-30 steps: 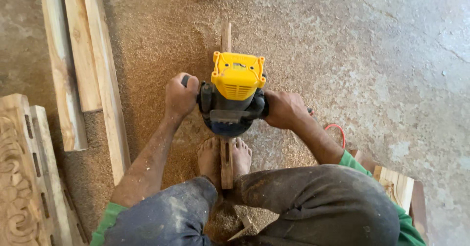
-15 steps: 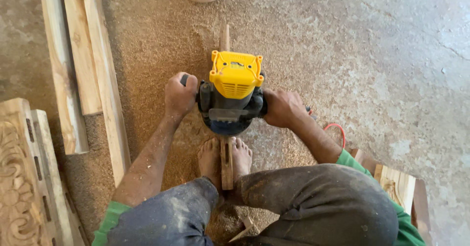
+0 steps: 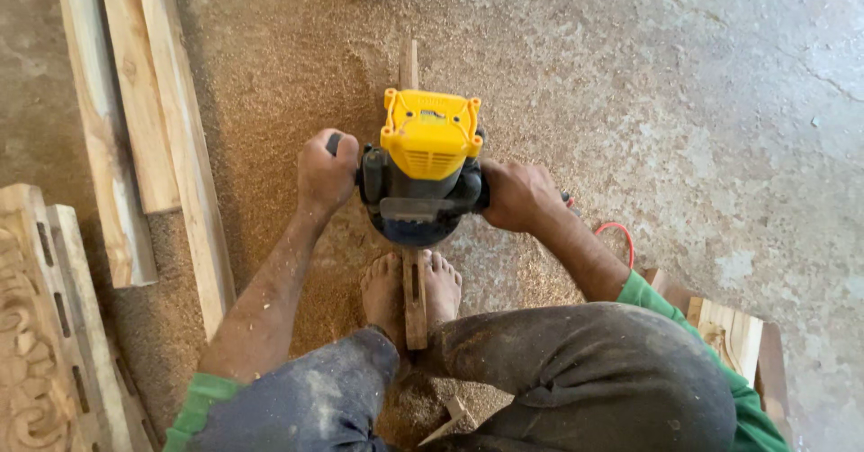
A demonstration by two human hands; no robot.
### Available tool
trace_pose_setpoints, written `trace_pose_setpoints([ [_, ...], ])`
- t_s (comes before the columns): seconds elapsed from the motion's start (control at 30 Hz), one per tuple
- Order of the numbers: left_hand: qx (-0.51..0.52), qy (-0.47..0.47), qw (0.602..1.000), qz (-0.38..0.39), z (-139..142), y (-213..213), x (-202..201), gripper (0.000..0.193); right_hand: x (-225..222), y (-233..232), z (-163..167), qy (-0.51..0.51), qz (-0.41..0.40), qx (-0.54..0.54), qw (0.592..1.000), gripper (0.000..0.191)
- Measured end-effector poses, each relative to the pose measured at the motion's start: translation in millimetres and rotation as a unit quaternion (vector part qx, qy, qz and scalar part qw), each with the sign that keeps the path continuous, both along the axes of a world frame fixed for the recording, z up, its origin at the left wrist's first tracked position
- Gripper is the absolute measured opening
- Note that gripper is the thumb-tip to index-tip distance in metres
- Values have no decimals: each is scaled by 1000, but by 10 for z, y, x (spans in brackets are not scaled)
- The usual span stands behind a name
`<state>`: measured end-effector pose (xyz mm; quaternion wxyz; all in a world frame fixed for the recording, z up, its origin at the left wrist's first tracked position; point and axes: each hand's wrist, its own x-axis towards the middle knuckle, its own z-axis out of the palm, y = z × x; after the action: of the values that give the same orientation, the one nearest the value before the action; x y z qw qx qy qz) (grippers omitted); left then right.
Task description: The person sits on the floor and uses a handheld electric router to cut a groove along the length of a wooden plank. They hold the wood steady with their bare feet while guiding the tool with both hands. After finishing one plank, they set it aside and repeat the process on a second plank.
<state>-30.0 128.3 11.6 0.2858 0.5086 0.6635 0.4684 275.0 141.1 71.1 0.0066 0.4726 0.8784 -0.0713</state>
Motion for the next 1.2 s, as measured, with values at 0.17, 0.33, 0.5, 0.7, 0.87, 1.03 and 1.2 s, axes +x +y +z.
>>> trace_pose_setpoints([
  [0.17,36,-14,999,-2,31,-346,100,30,-56,-239,-25,-60,-56,-89,993,24],
  [0.33,-10,-29,999,-8,-32,-252,43,29,-30,-128,-22,-33,-39,-81,995,28],
  [0.5,-9,1,1000,-1,40,46,4,28,-60,35,93,-48,-31,-37,998,27],
  [0.7,67,0,998,1,29,-369,120,27,-79,-251,10,-2,-43,-55,998,29],
  [0.87,-6,-21,1000,-9,16,-94,25,28,-37,-37,37,-15,-49,-98,994,23],
  [1.03,-28,-22,999,6,61,-28,29,31,-46,-19,34,-20,-25,-35,999,21],
  [1.2,38,-28,999,4,-20,-285,91,33,-40,-152,-113,-58,-49,-83,994,25],
])
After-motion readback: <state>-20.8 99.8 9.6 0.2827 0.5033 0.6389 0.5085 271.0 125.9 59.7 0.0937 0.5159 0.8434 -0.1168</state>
